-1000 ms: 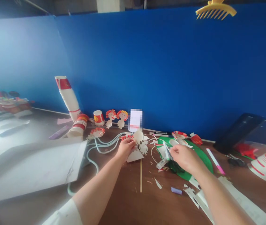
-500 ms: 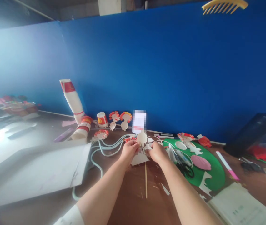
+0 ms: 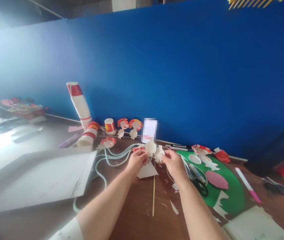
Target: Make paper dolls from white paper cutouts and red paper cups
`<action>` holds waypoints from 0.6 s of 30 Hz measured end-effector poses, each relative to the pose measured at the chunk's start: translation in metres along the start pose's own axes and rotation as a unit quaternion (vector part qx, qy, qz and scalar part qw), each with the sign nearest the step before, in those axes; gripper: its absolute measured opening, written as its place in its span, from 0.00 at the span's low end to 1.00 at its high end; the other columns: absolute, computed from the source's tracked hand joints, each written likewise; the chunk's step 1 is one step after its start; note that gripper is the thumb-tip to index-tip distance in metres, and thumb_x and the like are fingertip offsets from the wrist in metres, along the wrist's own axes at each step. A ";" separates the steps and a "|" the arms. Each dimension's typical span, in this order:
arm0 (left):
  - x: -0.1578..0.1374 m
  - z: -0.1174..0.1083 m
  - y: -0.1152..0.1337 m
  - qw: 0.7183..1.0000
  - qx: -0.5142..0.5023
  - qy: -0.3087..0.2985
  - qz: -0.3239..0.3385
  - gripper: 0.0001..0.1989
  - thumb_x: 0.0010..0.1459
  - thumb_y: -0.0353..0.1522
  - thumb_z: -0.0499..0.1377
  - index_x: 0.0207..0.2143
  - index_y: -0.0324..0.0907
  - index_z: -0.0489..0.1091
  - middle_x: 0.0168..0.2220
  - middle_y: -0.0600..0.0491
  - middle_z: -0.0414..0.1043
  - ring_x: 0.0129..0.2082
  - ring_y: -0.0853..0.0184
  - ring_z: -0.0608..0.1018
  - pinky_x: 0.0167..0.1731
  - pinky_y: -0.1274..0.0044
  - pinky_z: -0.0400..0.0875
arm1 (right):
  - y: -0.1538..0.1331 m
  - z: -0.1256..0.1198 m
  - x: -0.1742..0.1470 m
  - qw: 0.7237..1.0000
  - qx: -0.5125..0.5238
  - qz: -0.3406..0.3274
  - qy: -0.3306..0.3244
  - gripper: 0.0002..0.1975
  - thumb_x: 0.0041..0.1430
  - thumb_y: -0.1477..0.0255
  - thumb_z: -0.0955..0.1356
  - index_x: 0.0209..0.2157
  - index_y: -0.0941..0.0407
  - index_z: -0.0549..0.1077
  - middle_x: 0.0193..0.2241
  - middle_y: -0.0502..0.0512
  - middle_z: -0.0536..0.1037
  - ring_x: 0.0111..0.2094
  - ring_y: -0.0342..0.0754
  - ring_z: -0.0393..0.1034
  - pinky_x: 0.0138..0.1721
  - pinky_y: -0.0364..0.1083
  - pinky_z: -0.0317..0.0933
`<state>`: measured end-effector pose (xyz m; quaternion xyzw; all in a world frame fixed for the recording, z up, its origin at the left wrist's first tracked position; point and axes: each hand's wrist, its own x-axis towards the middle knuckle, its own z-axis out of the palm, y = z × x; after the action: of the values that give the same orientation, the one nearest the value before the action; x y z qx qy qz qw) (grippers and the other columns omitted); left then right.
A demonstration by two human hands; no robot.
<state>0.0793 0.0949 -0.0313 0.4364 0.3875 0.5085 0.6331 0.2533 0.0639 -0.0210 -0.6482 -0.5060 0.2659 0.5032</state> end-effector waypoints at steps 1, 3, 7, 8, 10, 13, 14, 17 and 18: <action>-0.001 0.000 0.001 1.000 0.002 0.001 0.001 0.12 0.46 0.37 0.63 0.21 0.40 0.66 0.15 0.57 0.62 0.15 0.76 0.60 0.19 0.81 0.51 | -0.001 0.000 0.000 1.000 0.007 -0.001 0.004 0.18 0.43 0.57 0.72 0.32 0.55 0.77 0.22 0.49 0.78 0.23 0.48 0.70 0.26 0.45 0.60; -0.001 0.000 0.001 1.000 0.008 0.004 0.000 0.12 0.46 0.38 0.64 0.21 0.40 0.66 0.15 0.57 0.62 0.15 0.76 0.60 0.19 0.81 0.51 | -0.003 -0.001 -0.001 1.000 0.019 -0.001 0.008 0.18 0.43 0.57 0.72 0.31 0.55 0.77 0.21 0.49 0.77 0.23 0.47 0.70 0.26 0.44 0.59; 0.000 -0.002 0.001 1.000 0.002 0.005 -0.007 0.14 0.44 0.39 0.65 0.21 0.39 0.66 0.16 0.57 0.62 0.16 0.76 0.61 0.19 0.81 0.51 | -0.006 -0.001 -0.002 0.999 0.037 0.004 0.007 0.17 0.43 0.58 0.72 0.30 0.55 0.76 0.21 0.49 0.77 0.23 0.47 0.69 0.25 0.44 0.59; 0.000 -0.002 0.001 1.000 -0.003 0.005 -0.006 0.14 0.44 0.39 0.65 0.20 0.39 0.66 0.16 0.57 0.62 0.16 0.76 0.61 0.19 0.81 0.52 | -0.006 0.000 -0.002 0.999 0.041 0.006 0.007 0.17 0.43 0.58 0.72 0.30 0.55 0.76 0.21 0.49 0.77 0.23 0.47 0.69 0.25 0.44 0.59; 0.000 -0.002 0.001 1.000 -0.014 0.002 -0.004 0.15 0.43 0.40 0.66 0.20 0.39 0.66 0.16 0.57 0.62 0.16 0.76 0.61 0.20 0.81 0.52 | -0.007 0.000 -0.002 0.999 0.047 0.010 0.005 0.17 0.43 0.58 0.72 0.31 0.56 0.76 0.21 0.49 0.76 0.23 0.47 0.70 0.25 0.44 0.58; -0.001 -0.002 0.003 1.000 -0.029 -0.002 -0.002 0.15 0.43 0.40 0.66 0.21 0.39 0.66 0.16 0.57 0.62 0.16 0.76 0.61 0.20 0.81 0.52 | -0.008 -0.001 -0.002 0.998 0.053 0.016 -0.001 0.17 0.44 0.58 0.72 0.31 0.56 0.76 0.22 0.49 0.76 0.24 0.47 0.70 0.24 0.43 0.57; -0.001 -0.002 0.003 1.000 -0.031 -0.002 -0.002 0.16 0.42 0.40 0.67 0.21 0.39 0.66 0.16 0.57 0.61 0.16 0.76 0.61 0.19 0.81 0.51 | -0.008 -0.001 -0.002 0.998 0.055 0.018 -0.004 0.17 0.44 0.58 0.72 0.31 0.56 0.76 0.22 0.49 0.77 0.24 0.47 0.70 0.24 0.43 0.57; 0.001 -0.002 0.000 0.999 -0.037 0.005 -0.002 0.16 0.42 0.40 0.67 0.21 0.39 0.66 0.15 0.58 0.62 0.16 0.77 0.61 0.19 0.81 0.51 | -0.009 -0.002 -0.002 0.998 0.060 0.023 -0.012 0.17 0.43 0.58 0.73 0.32 0.56 0.76 0.22 0.49 0.76 0.24 0.47 0.69 0.24 0.43 0.56; 0.002 -0.003 -0.001 0.999 -0.039 0.006 -0.002 0.16 0.42 0.40 0.68 0.21 0.39 0.66 0.15 0.58 0.62 0.16 0.77 0.61 0.19 0.81 0.51 | -0.010 -0.002 -0.002 0.998 0.061 0.025 -0.013 0.17 0.43 0.58 0.73 0.32 0.56 0.76 0.21 0.49 0.76 0.23 0.46 0.69 0.24 0.43 0.56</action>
<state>0.0775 0.0973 -0.0332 0.4075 0.3715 0.5247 0.6486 0.2501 0.0608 -0.0120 -0.6246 -0.4794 0.3174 0.5285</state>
